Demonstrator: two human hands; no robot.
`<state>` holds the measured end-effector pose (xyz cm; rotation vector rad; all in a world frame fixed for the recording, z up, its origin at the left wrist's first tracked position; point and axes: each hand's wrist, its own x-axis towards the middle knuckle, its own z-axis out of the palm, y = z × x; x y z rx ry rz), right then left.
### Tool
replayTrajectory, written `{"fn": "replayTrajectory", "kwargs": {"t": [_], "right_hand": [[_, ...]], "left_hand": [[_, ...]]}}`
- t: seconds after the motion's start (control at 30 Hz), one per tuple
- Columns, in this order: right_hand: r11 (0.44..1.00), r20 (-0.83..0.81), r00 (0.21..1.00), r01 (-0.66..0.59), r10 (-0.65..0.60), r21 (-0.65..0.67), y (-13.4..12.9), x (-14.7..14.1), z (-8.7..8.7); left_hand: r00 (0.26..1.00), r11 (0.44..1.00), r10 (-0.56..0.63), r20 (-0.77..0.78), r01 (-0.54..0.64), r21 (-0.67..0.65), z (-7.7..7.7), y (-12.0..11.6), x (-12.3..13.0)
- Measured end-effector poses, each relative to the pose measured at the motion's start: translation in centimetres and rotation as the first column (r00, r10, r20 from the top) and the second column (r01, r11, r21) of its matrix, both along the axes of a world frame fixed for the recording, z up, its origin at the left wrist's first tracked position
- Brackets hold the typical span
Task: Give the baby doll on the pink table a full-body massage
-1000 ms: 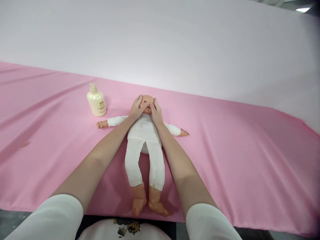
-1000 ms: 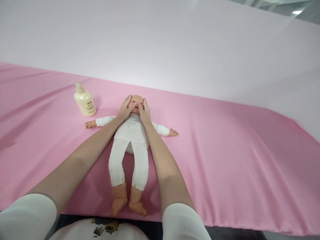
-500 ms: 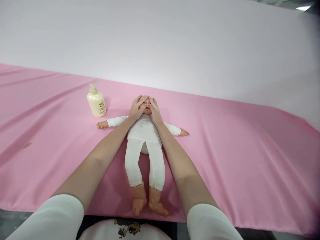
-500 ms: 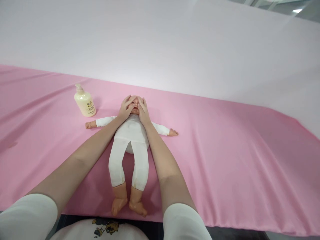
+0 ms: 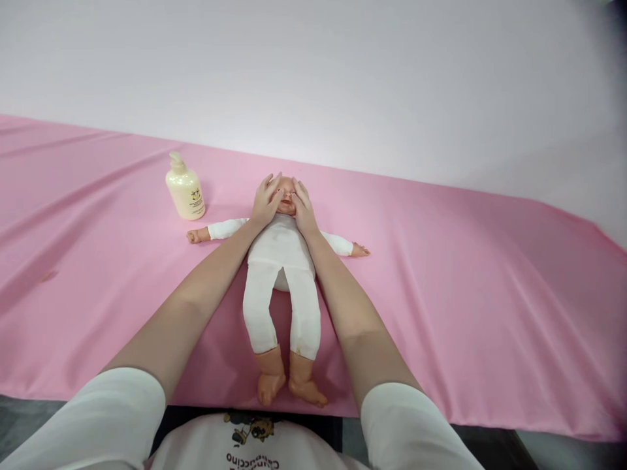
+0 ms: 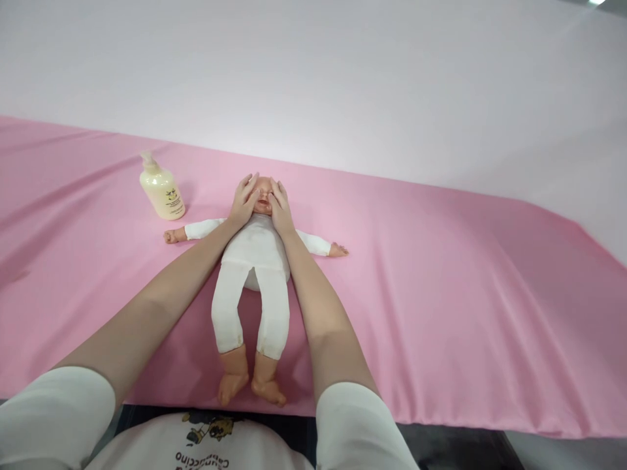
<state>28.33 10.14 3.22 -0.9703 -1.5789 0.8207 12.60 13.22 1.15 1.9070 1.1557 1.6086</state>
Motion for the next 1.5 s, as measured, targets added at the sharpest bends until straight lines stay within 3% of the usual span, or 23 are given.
{"fn": "replayTrajectory", "kwargs": {"t": [0.2,0.33,0.57,1.0,1.3,1.5], "right_hand": [[1.0,0.009,1.0,-0.007,0.007,-0.013,0.1,0.1,0.0],[1.0,-0.004,1.0,0.021,-0.021,-0.016,0.6,0.1,-0.4],[0.978,-0.057,0.99,0.114,-0.125,-0.173,0.9,-0.3,-0.9],[0.99,-0.18,0.98,0.067,-0.088,-0.123,1.1,0.1,-0.7],[0.987,-0.237,0.971,0.004,-0.043,-0.159,1.2,-0.1,-1.0],[0.99,-0.154,0.986,-0.077,0.059,-0.117,0.9,-0.3,-0.7]], "left_hand": [[1.0,1.0,-0.002,-0.02,0.002,0.004,0.1,-0.2,0.0],[0.998,0.997,0.022,0.056,-0.017,-0.08,-0.3,0.3,0.0],[0.997,0.989,0.026,0.077,-0.015,-0.147,-0.7,0.9,-0.1],[0.998,0.992,0.006,0.07,0.003,-0.126,-1.3,1.4,-0.3],[0.968,0.979,-0.04,0.248,0.088,-0.184,-1.9,2.6,-0.4],[0.974,0.971,-0.105,0.201,0.144,-0.19,-1.8,2.7,-1.1]]}}
